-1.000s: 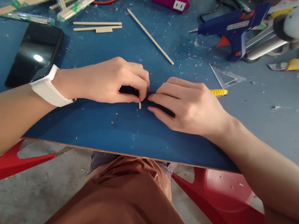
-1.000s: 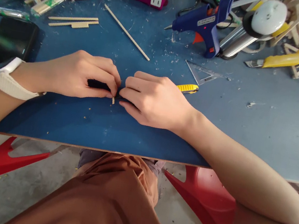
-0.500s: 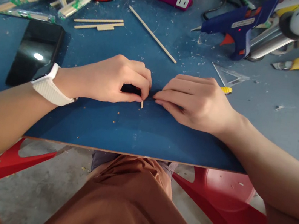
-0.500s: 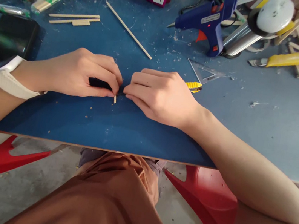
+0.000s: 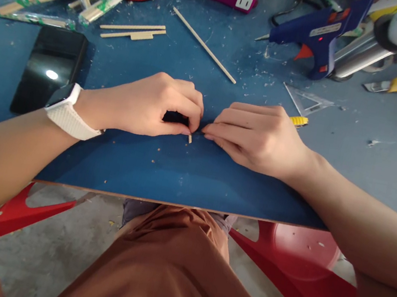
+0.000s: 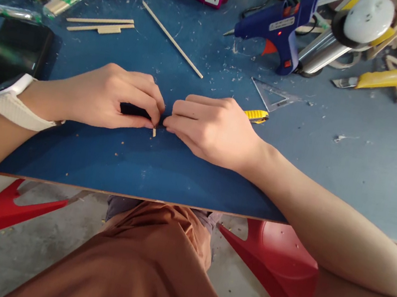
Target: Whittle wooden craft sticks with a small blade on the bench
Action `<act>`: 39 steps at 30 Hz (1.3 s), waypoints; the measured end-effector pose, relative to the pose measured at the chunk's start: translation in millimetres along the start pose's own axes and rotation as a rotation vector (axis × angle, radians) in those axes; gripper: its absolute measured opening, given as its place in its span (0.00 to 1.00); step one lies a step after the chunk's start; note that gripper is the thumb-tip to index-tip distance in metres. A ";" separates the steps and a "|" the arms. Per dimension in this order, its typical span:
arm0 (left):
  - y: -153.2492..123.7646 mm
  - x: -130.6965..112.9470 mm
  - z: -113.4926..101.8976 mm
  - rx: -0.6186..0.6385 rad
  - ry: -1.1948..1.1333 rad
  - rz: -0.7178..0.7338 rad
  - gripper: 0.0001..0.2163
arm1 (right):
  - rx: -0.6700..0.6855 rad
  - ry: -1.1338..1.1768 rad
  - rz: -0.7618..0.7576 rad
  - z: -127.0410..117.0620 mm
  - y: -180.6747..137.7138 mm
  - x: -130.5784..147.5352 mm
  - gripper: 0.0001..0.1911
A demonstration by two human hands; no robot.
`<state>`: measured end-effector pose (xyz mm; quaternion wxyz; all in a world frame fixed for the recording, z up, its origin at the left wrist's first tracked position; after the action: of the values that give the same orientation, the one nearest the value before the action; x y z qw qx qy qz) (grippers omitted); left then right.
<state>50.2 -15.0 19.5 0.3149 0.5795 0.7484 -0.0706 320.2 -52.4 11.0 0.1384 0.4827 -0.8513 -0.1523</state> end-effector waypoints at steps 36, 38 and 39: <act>0.3 -3.2 0.6 0.008 0.001 -0.008 0.13 | 0.059 0.053 0.080 -12.4 0.5 -2.2 0.15; 0.1 -3.6 0.6 0.011 0.003 -0.002 0.13 | 0.048 0.078 0.063 -12.1 0.6 0.2 0.14; 0.0 -3.5 0.6 0.010 0.006 0.002 0.13 | 0.049 0.089 0.061 -11.9 0.7 1.4 0.14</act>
<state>50.9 -18.1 21.0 0.3098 0.5821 0.7483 -0.0723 323.6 -54.7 22.3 0.1688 0.4662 -0.8620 -0.1056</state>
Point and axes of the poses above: each hand's wrist, its own y-axis towards the middle knuckle, its own z-axis out of the palm, x = y × z, the point moved 3 cm from there along y, towards the middle knuckle, and after that the axes turned 10 degrees about z, right-handed, at the moved point
